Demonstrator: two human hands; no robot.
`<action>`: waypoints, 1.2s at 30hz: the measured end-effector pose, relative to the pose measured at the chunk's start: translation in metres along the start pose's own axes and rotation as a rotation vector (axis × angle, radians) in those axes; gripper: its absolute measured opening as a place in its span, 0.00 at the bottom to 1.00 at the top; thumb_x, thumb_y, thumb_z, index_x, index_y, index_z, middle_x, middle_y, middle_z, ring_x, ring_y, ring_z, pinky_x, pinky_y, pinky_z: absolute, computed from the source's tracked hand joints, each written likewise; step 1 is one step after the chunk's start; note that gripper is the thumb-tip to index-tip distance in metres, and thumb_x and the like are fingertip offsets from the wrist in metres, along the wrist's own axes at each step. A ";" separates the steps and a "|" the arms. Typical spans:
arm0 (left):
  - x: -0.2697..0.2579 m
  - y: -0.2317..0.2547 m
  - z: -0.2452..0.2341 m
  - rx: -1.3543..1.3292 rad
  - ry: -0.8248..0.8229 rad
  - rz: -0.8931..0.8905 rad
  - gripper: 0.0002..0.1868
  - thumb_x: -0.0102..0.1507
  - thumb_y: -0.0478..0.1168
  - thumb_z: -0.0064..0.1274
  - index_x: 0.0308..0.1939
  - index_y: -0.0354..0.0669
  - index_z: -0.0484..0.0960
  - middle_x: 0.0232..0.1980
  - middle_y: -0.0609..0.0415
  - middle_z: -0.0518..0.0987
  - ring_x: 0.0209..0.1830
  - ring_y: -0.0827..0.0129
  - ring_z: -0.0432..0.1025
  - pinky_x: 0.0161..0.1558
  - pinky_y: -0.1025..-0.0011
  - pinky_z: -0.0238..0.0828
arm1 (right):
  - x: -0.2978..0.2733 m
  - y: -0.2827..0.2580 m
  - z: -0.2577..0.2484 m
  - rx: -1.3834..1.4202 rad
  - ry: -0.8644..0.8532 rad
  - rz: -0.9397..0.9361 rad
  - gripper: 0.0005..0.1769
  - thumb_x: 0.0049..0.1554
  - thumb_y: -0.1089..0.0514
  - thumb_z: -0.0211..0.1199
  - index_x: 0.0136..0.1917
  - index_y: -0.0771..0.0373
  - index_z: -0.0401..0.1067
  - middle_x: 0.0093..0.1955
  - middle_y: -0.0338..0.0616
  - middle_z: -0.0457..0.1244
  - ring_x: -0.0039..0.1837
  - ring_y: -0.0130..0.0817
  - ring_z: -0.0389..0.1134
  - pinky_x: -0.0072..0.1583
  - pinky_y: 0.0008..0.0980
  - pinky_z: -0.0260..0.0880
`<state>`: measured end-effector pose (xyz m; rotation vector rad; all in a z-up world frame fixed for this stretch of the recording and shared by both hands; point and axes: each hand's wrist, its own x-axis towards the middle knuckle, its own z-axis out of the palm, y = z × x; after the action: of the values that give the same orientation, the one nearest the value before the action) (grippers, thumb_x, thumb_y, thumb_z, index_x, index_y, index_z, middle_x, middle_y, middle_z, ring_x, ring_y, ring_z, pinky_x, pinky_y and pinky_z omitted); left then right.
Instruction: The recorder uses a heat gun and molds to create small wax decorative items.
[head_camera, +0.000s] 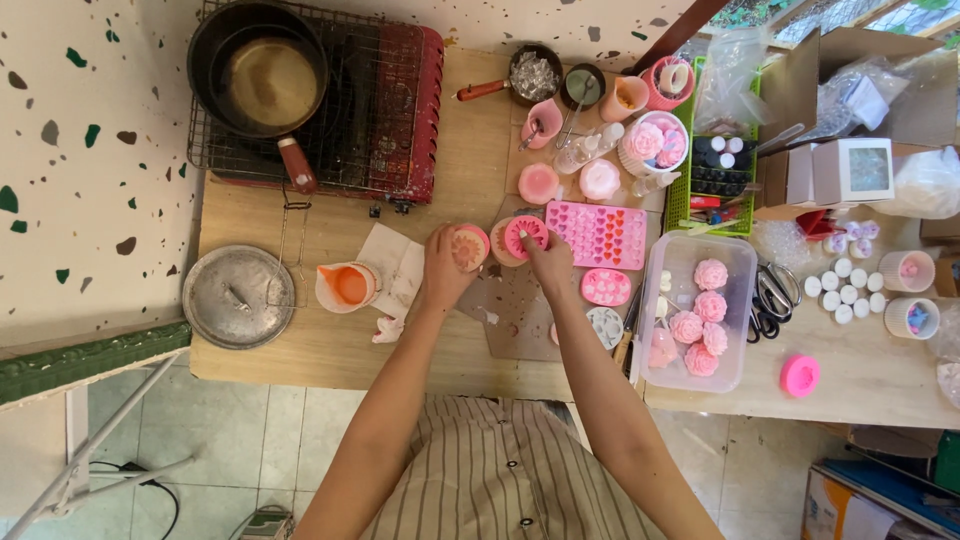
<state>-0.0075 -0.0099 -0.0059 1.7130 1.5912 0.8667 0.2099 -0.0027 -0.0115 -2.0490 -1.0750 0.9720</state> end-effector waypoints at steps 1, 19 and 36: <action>-0.002 0.002 -0.001 0.000 -0.001 0.001 0.49 0.42 0.34 0.76 0.64 0.42 0.67 0.66 0.40 0.68 0.67 0.42 0.62 0.67 0.53 0.62 | -0.005 -0.011 -0.004 0.001 0.001 0.001 0.21 0.56 0.49 0.72 0.56 0.67 0.79 0.43 0.47 0.73 0.43 0.31 0.72 0.48 0.32 0.71; -0.083 0.003 -0.007 -0.035 -0.031 -0.036 0.48 0.39 0.37 0.76 0.61 0.41 0.69 0.58 0.43 0.68 0.60 0.46 0.63 0.61 0.55 0.64 | -0.098 0.010 -0.027 0.099 -0.032 0.278 0.12 0.58 0.55 0.67 0.48 0.67 0.79 0.34 0.48 0.68 0.34 0.35 0.67 0.36 0.35 0.66; -0.029 0.002 0.005 0.021 0.073 -0.014 0.49 0.42 0.36 0.76 0.63 0.37 0.64 0.63 0.39 0.69 0.64 0.41 0.63 0.64 0.52 0.62 | -0.025 -0.062 0.018 -0.555 -0.201 -0.365 0.65 0.32 0.58 0.82 0.78 0.51 0.52 0.74 0.58 0.51 0.70 0.63 0.56 0.62 0.54 0.68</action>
<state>-0.0035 -0.0395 -0.0081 1.7002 1.6640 0.9179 0.1601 0.0088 0.0353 -2.0767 -1.9206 0.7542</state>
